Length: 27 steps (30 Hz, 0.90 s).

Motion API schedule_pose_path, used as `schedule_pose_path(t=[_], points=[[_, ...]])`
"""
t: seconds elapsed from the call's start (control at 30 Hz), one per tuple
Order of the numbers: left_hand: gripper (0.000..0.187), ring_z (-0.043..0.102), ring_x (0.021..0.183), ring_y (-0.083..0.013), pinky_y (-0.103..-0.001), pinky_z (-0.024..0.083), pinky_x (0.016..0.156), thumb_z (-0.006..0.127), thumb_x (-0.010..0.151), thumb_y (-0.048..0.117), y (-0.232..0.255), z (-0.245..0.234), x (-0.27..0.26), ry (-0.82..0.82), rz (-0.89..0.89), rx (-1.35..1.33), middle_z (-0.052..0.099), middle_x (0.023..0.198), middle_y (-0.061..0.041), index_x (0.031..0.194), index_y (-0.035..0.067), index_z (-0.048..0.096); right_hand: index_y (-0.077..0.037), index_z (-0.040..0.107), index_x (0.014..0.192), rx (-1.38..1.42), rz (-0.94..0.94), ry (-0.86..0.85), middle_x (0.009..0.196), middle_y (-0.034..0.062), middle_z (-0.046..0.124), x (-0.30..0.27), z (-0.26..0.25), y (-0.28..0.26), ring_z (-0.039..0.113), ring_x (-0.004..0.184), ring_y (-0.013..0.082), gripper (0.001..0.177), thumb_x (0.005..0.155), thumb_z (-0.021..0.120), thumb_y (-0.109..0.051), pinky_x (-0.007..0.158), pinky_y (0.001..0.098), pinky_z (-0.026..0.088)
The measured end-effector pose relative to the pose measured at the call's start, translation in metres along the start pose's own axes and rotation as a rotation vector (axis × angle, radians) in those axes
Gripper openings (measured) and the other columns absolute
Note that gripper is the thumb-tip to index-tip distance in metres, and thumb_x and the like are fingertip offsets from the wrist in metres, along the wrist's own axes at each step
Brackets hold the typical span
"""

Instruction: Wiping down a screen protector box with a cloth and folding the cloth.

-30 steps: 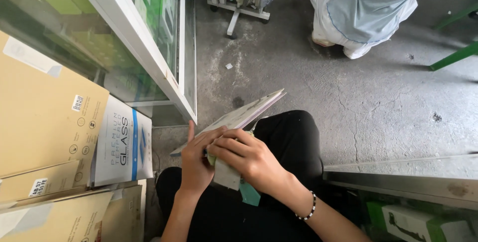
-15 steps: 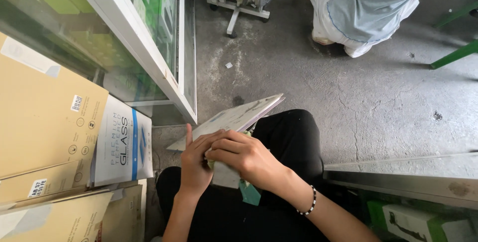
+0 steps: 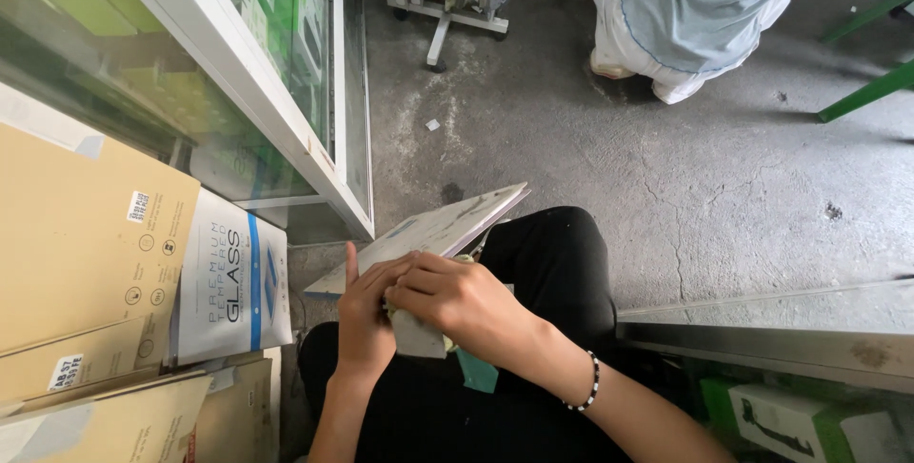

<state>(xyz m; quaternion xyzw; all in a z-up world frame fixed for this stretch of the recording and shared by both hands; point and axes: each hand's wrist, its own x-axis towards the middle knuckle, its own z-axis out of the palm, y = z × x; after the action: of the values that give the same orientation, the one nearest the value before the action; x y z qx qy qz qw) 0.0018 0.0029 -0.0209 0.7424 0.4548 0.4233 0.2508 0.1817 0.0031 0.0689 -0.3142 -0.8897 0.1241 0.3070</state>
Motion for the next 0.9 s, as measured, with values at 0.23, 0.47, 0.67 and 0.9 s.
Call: schedule_pose_path(t=[0.23, 0.47, 0.67, 0.9], points=[[0.023, 0.074, 0.11, -0.0198, -0.052, 0.013, 0.131, 0.063, 0.092, 0.006, 0.003, -0.004, 0.004, 0.014, -0.084, -0.046, 0.078, 0.113, -0.003, 0.112, 0.009, 0.074, -0.009, 0.071, 0.119, -0.056, -0.056, -0.003, 0.11, 0.0066, 0.065, 0.0, -0.002, -0.001, 0.066, 0.109, 0.0254, 0.036, 0.083, 0.069, -0.008, 0.084, 0.0363, 0.06], [0.033, 0.074, 0.105, -0.0205, -0.053, 0.013, 0.13, 0.064, 0.088, 0.001, 0.003, -0.007, 0.005, -0.022, -0.042, -0.035, 0.077, 0.113, -0.003, 0.119, 0.01, 0.073, -0.008, 0.069, 0.124, 0.019, -0.067, 0.01, 0.124, 0.0088, 0.065, -0.002, -0.013, -0.003, 0.064, 0.118, 0.029, 0.041, 0.083, 0.067, -0.008, 0.096, 0.0386, 0.059], [0.042, 0.073, 0.101, -0.0225, -0.055, 0.014, 0.129, 0.062, 0.08, -0.007, 0.007, -0.005, 0.006, -0.025, -0.051, -0.008, 0.077, 0.111, -0.004, 0.117, 0.011, 0.073, -0.001, 0.068, 0.119, 0.082, -0.003, 0.017, 0.12, 0.0102, 0.065, -0.01, -0.009, 0.0, 0.068, 0.112, 0.0298, 0.035, 0.084, 0.068, -0.006, 0.095, 0.038, 0.059], [0.055, 0.073, 0.105, -0.0248, -0.055, 0.019, 0.13, 0.052, 0.065, -0.018, -0.002, 0.003, -0.001, 0.017, -0.05, 0.027, 0.077, 0.111, -0.005, 0.109, 0.009, 0.073, 0.003, 0.067, 0.114, 0.154, 0.113, 0.004, 0.122, 0.0126, 0.063, -0.01, 0.002, -0.003, 0.062, 0.116, 0.0344, 0.042, 0.072, 0.066, 0.004, 0.094, 0.0386, 0.057]])
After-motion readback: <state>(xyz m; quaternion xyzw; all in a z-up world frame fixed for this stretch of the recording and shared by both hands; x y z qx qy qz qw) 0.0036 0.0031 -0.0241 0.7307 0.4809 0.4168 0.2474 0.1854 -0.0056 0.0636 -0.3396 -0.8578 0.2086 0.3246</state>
